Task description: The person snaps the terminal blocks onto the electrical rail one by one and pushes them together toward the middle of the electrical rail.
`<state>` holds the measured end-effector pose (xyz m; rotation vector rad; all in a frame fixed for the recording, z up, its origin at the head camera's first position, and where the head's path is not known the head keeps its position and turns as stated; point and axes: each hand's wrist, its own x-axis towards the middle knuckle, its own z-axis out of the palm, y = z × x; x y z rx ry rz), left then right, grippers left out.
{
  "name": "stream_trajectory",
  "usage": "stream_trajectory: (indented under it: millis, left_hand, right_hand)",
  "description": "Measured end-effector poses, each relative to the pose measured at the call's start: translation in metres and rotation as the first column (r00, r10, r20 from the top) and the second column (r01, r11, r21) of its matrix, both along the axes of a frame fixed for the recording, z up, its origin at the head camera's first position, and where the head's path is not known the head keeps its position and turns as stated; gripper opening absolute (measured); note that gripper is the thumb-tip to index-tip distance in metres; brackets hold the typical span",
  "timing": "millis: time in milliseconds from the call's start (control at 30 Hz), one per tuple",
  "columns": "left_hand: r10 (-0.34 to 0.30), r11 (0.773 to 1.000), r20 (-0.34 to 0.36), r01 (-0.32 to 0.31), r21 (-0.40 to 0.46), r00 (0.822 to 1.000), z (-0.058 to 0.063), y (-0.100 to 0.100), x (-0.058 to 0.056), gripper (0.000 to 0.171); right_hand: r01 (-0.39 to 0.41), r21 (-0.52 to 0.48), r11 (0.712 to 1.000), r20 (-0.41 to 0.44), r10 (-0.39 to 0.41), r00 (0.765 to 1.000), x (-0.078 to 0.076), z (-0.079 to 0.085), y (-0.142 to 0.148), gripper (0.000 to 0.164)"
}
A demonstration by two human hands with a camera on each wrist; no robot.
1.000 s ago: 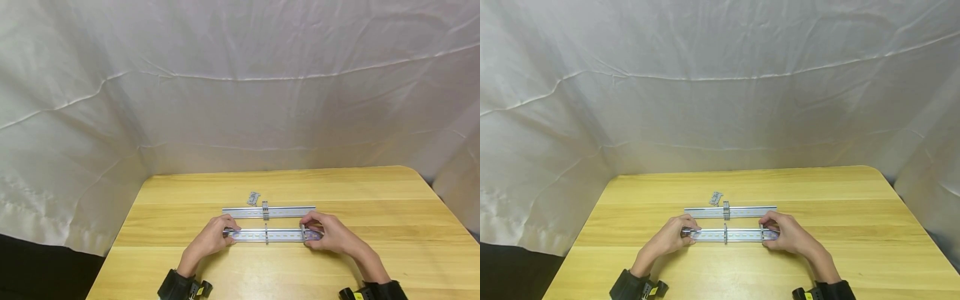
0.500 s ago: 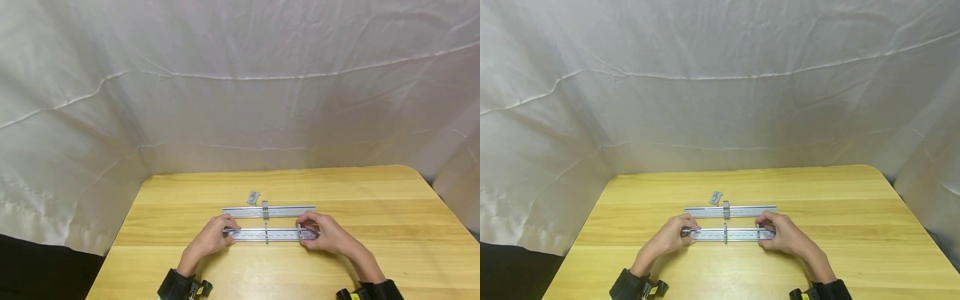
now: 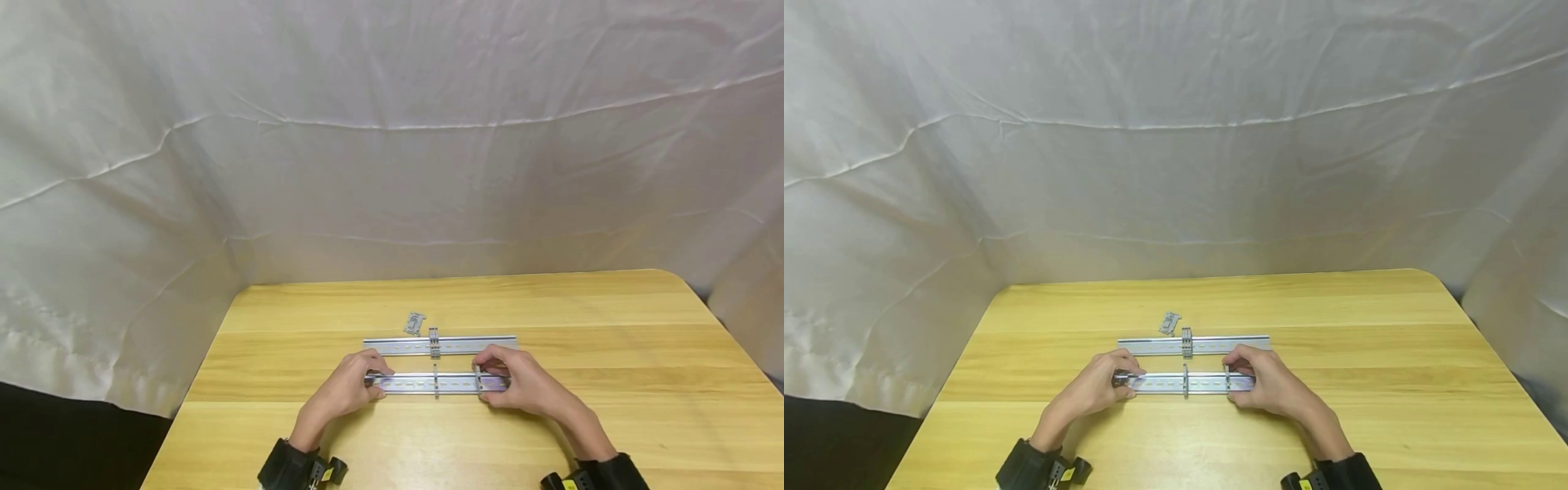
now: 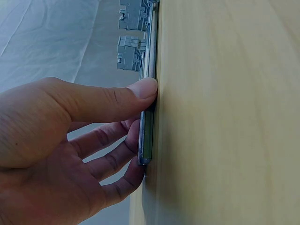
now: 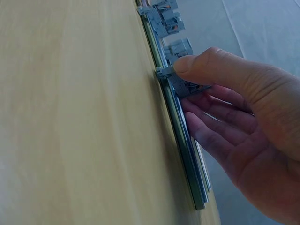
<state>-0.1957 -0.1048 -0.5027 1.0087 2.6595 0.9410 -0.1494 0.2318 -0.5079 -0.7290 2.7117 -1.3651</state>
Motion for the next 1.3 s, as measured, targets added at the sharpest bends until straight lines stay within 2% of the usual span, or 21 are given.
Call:
stream_trajectory:
  millis: [333, 567, 1100, 1300]
  left_hand:
    - [-0.006, 1.000, 0.006, 0.006, 0.003, 1.000, -0.001, 0.001, -0.001, 0.031]
    - [-0.007, 1.000, 0.000, 0.007, 0.005, 1.000, -0.001, 0.000, -0.001, 0.032]
    - [-0.014, 1.000, 0.001, 0.014, 0.018, 1.000, 0.000, 0.001, -0.001, 0.031]
    - [-0.016, 1.000, -0.002, 0.016, 0.019, 1.000, 0.000, 0.000, -0.001, 0.030]
  right_hand:
    - [0.012, 0.017, 1.000, -0.018, -0.012, 1.000, -0.003, -0.004, -0.011, 0.048]
    - [0.056, 0.080, 0.995, -0.045, -0.052, 0.998, -0.004, -0.006, -0.020, 0.050]
    - [0.067, 0.066, 0.996, -0.046, -0.064, 0.997, -0.008, -0.007, -0.039, 0.050]
    - [0.045, 0.038, 0.998, -0.033, -0.044, 0.999, -0.009, -0.007, -0.047, 0.051]
